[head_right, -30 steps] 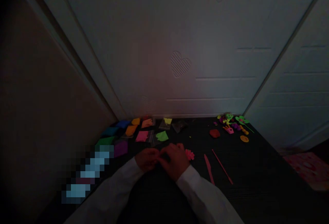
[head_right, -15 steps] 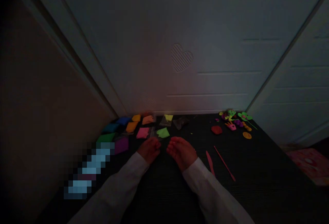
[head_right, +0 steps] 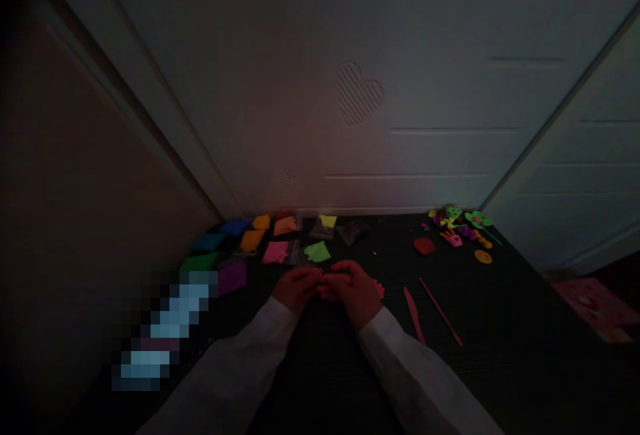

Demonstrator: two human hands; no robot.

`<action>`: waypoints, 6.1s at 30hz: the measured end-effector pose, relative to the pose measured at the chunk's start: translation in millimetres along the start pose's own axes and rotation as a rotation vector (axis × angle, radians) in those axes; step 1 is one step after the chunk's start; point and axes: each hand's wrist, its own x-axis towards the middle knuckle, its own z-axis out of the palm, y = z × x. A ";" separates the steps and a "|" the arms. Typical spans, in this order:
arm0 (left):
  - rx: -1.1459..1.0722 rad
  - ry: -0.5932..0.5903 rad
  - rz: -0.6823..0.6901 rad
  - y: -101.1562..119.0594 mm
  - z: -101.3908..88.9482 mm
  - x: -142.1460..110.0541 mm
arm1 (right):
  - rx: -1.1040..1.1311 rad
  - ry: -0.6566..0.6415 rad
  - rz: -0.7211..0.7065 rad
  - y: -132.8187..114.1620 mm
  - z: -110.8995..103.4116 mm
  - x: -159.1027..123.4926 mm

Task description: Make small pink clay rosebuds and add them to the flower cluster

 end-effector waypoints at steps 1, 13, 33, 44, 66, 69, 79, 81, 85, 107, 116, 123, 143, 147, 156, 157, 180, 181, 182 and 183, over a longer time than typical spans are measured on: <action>0.016 -0.001 0.004 -0.1 -0.2 -0.2 | -0.009 0.002 -0.005 -0.5 0.0 -0.2; 0.024 -0.107 -0.039 -1.5 -1.4 -6.3 | -0.293 0.028 -0.174 -2.0 3.7 -6.6; -0.226 -0.106 -0.114 13.4 -5.2 -6.7 | -0.522 0.215 -0.375 -34.7 -18.0 -6.7; -0.250 -0.112 -0.134 11.1 -10.9 -0.5 | -1.008 0.181 -0.309 -61.2 -71.9 4.8; -0.222 -0.172 -0.185 12.4 -11.5 -0.5 | -1.224 -0.087 -0.032 -51.4 -80.5 7.5; -0.216 -0.141 -0.182 12.1 -10.4 -0.5 | -1.172 -0.111 -0.047 -52.7 -78.1 6.2; -0.208 -0.090 -0.135 14.2 -5.7 -1.7 | -0.940 -0.014 -0.111 -48.3 -66.0 13.0; -0.200 -0.091 -0.134 14.7 -4.9 -2.4 | -0.909 0.012 -0.106 -43.3 -61.5 15.7; -0.185 -0.075 -0.134 14.4 -4.5 -2.1 | -0.902 0.058 -0.095 -32.5 -55.6 20.0; -0.118 -0.115 -0.087 10.1 -7.8 -1.6 | -0.692 0.520 -0.508 -55.7 -61.9 14.6; -0.112 -0.120 -0.113 12.5 -4.1 -4.1 | -0.698 0.522 -0.532 -54.6 -59.6 14.2; -0.123 -0.126 -0.156 12.0 -4.0 -2.8 | -0.862 0.419 -0.595 -51.7 -49.3 3.9; -0.039 -0.113 -0.111 6.4 1.6 -5.8 | -1.312 -0.040 -0.790 -30.3 -14.4 -18.4; -0.055 -0.109 -0.134 7.5 2.2 -5.8 | -1.122 0.105 -0.728 -39.1 -16.4 -20.7; -0.075 -0.139 -0.146 5.2 -0.6 -5.9 | -1.184 -0.156 -0.726 -25.8 -13.3 -15.4; -0.076 -0.139 -0.143 4.8 -0.6 -5.9 | -1.193 -0.162 -0.734 -23.8 -13.1 -15.1; -0.119 -0.037 -0.123 10.0 -3.1 -0.2 | -0.080 0.086 -0.154 -45.4 -21.4 -4.3; -0.123 -0.038 -0.122 10.1 -3.3 0.1 | -0.069 0.085 -0.148 -45.4 -22.1 -3.8; -0.126 -0.039 -0.123 10.3 -3.5 0.4 | -0.060 0.084 -0.140 -45.4 -22.7 -3.2; -0.130 -0.040 -0.124 10.6 -3.7 0.6 | -0.052 0.082 -0.130 -45.4 -23.3 -2.6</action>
